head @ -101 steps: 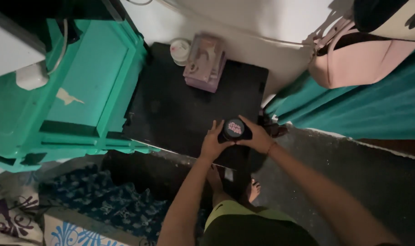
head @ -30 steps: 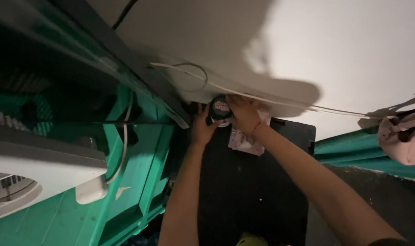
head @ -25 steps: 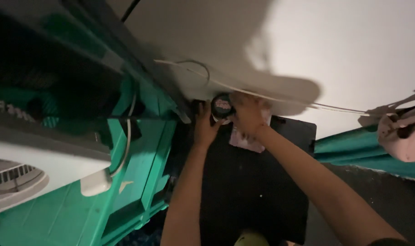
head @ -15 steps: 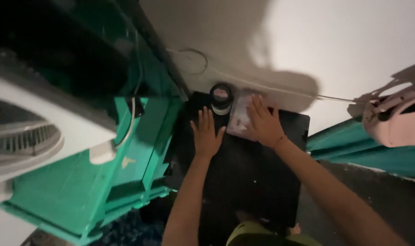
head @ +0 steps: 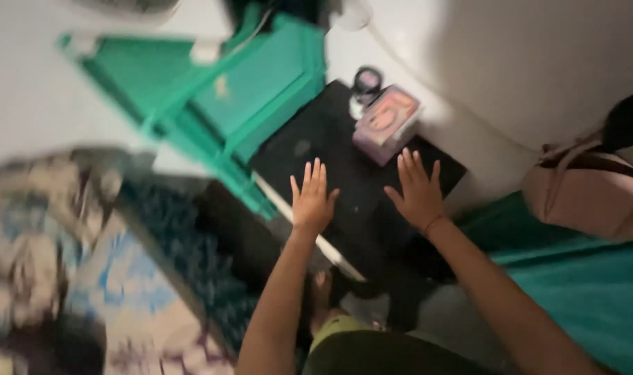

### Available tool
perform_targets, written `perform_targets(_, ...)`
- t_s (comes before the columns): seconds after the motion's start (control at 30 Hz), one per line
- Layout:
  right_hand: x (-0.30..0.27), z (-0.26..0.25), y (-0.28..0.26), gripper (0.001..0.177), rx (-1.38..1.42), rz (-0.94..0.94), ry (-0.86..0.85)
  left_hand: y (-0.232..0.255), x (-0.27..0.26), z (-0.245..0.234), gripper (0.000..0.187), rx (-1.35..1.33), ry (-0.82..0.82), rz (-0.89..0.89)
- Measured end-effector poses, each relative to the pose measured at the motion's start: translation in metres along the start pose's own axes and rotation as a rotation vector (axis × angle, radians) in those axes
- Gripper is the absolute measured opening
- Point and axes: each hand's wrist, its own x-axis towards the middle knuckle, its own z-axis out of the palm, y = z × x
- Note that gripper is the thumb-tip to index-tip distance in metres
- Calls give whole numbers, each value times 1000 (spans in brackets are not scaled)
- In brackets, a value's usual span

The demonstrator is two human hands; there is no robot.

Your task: The person picks up a box from a bed, moves it to a nightstand, and then wraps the cords of a hair straightener and a hair dryer by hand before placing them into a small storage bag on the bed.

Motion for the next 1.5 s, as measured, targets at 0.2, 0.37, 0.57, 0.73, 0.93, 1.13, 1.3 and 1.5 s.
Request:
perform_targets(0.2,-31,-34,-56,78,109,-249,-52,14,-138,-23,72,29,69,-287)
perform_targets(0.37,-42,-34,-141,79,189,-452,-76,-15,-256,-69,71,108,138,-531)
perform_targets(0.57,-78,-25,-274,77,276,-707,-79,-44,-412,-132,72,177,197,-819)
perform_targets(0.73,-139,-33,-397,78,366,-861,-129,-57,-561,-170,74,220,239,-1036)
perform_targets(0.93,-244,-19,-520,80,346,-930,-152,-38,-736,-214,70,291,209,-1110)
perform_targets(1.13,-313,-46,-615,79,370,-910,-261,-38,-827,-244,67,268,231,-1154)
perform_targets(1.3,-338,-49,-680,79,390,-977,-258,-73,-863,-258,68,230,308,-1169)
perform_targets(1.5,-369,-9,-763,82,216,-1007,234,-144,-917,-280,67,146,255,-1162)
